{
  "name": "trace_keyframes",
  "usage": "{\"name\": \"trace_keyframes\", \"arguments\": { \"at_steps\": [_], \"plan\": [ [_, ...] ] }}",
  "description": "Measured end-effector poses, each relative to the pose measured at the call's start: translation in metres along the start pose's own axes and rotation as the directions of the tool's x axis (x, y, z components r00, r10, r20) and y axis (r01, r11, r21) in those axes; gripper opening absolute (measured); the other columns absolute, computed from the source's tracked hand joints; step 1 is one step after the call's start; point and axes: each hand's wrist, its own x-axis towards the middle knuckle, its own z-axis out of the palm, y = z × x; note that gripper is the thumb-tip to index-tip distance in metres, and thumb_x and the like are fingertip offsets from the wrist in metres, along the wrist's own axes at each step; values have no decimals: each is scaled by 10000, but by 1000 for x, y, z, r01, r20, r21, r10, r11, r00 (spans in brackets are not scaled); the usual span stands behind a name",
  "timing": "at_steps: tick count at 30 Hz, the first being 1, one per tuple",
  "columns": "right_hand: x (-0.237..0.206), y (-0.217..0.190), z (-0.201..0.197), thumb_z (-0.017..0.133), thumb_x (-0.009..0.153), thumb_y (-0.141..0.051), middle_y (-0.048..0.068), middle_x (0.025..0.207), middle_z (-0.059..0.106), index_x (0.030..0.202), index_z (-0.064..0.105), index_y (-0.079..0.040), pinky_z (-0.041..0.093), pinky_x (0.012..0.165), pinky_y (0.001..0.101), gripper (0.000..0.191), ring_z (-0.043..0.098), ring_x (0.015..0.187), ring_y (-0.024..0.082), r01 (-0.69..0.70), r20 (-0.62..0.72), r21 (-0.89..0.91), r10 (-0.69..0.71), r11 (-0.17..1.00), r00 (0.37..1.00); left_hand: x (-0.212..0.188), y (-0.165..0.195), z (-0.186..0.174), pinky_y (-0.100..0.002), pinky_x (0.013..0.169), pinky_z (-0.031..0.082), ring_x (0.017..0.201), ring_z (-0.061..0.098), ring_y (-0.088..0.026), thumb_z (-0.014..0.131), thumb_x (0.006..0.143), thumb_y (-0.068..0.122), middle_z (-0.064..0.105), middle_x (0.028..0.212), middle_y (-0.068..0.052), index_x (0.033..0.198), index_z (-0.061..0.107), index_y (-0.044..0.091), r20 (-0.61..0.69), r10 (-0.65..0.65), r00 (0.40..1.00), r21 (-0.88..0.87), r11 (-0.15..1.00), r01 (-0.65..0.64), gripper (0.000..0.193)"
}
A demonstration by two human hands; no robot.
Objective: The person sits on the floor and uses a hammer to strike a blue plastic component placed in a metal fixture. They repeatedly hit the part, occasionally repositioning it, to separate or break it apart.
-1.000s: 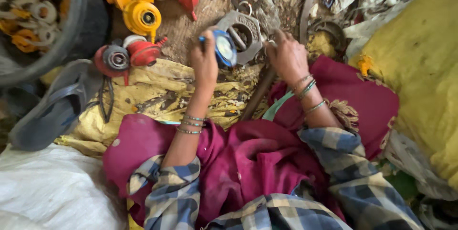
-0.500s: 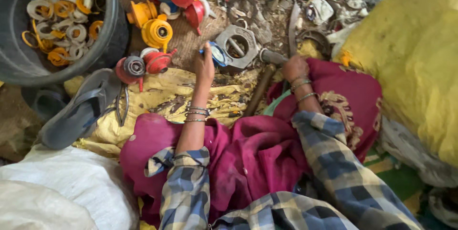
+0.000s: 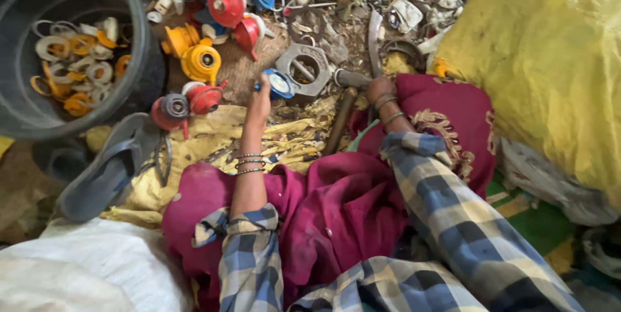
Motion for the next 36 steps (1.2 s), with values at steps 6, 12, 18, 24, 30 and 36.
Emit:
{"name": "trace_keyframes", "arguments": {
  "at_steps": [6,12,18,24,30,36],
  "plan": [
    [6,7,-6,795,803,-336,241,966,711,959,733,14,576,742,455,388,701,898,365,-141,-34,507,184,850,982,-12,-1,-11,-344,939,533,1019,676,-190,888,759,219,732,1127,-101,1227,644,29,189,307,933,64,944,-324,561],
    [-13,8,-8,688,971,-123,104,807,643,1105,593,64,496,520,354,249,612,640,196,-53,57,984,-24,167,998,-14,-1,3,-461,822,567,917,721,-384,937,667,214,749,961,-207,1057,718,46,-23,408,913,545,770,-331,478],
    [-93,-21,8,609,1024,-195,123,923,687,1474,375,-46,554,517,337,529,672,659,189,379,-373,815,-104,437,922,-6,-1,1,-534,740,541,834,685,-462,823,709,111,715,859,-246,954,710,5,-57,490,870,691,649,-320,290],
    [-128,-48,34,626,1002,-189,290,974,693,1506,329,-46,581,664,534,603,706,815,474,510,-341,594,-380,623,860,3,-3,-10,-545,745,531,822,682,-461,729,774,45,703,821,-247,853,728,10,28,502,864,651,647,-397,86],
    [-121,-59,47,630,970,-138,312,957,686,1511,340,-55,542,671,569,620,677,822,503,497,-175,501,-480,708,860,10,-2,-10,-548,717,540,787,685,-459,739,707,50,696,805,-258,837,724,6,26,454,890,697,630,-342,138],
    [-146,-41,10,595,1023,-151,236,876,703,1528,303,-42,561,584,472,594,712,684,379,565,-330,571,-463,596,823,14,-6,-11,-543,752,543,851,686,-471,717,723,6,697,851,-281,824,708,-24,30,452,891,696,631,-343,105]
  ]
}}
